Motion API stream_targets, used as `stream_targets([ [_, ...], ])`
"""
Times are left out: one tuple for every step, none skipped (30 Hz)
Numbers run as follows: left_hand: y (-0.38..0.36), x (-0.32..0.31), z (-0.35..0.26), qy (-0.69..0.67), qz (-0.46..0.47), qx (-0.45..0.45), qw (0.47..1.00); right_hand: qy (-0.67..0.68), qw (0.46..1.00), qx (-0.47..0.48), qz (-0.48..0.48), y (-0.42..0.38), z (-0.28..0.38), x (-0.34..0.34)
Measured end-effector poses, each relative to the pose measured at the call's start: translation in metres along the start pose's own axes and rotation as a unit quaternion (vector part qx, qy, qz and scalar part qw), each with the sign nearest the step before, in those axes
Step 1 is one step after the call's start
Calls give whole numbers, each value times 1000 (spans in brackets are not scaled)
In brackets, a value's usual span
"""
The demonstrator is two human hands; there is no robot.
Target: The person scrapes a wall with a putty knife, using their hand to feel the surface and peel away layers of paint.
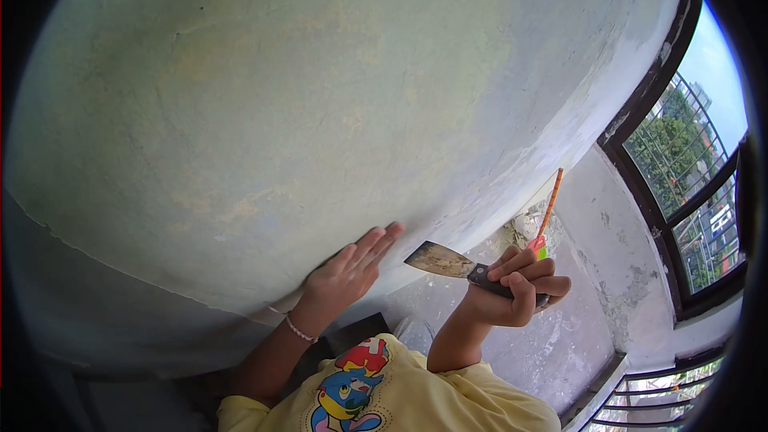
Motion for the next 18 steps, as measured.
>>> stream_targets([
  [5, -8, -20, 35, 18, -62, 997, -4, 1000, 0, -1, 2, -1, 3],
  [8, -17, -35, 71, 34, -127, 989, -8, 1000, 2, -4, 4, -1, 5],
  [8, -23, -44, 73, 31, -132, 988, -19, 1000, 0, 0, 5, 0, 8],
  [6, -28, -56, 82, 43, -173, 981, -20, 1000, 4, -5, 7, 2, 13],
  [3, -32, -65, 92, 55, -213, 971, -44, 999, 15, 7, 10, 4, 17],
  [3, -33, -71, 92, 51, -216, 971, -68, 997, 26, 20, 12, 7, 23],
  [-1, -37, -76, 83, 62, -237, 966, -80, 996, 33, 23, 12, 9, 27],
  [-1, -39, -81, 74, 74, -256, 961, -81, 996, 35, 22, 13, 9, 34],
  [0, -41, -83, 73, 73, -256, 961, -92, 994, 40, 36, 14, 8, 40],
  [-2, -42, -85, 68, 80, -262, 959, -103, 992, 44, 53, 13, 7, 44],
  [-3, -45, -89, 62, 89, -267, 958, -95, 993, 40, 61, 12, 5, 49],
  [-5, -48, -94, 60, 92, -264, 958, -94, 993, 37, 65, 10, 2, 54],
  [-7, -51, -97, 63, 74, -239, 966, -91, 993, 23, 77, 6, -2, 58],
  [-7, -53, -101, 68, 56, -215, 973, -87, 992, 10, 89, 4, -5, 61],
  [-8, -56, -107, 69, 59, -214, 973, -79, 993, -11, 89, 0, -7, 66],
  [-9, -60, -112, 46, 46, -173, 983, -74, 993, -12, 90, -2, -8, 74],
  [-6, -61, -115, 24, 31, -133, 990, -92, 988, -11, 126, -4, -11, 80],
  [-6, -63, -119, 30, 32, -131, 990, -109, 981, -10, 161, -9, -14, 86],
])
Point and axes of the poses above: each hand's wrist, its own y-axis towards the middle knuckle, its own x-axis out of the back of the hand, z = x × y, the point moved 3 cm from there along y, towards the middle knuckle, and after that the axes turned 9 degrees about z, right-handed, at the moved point
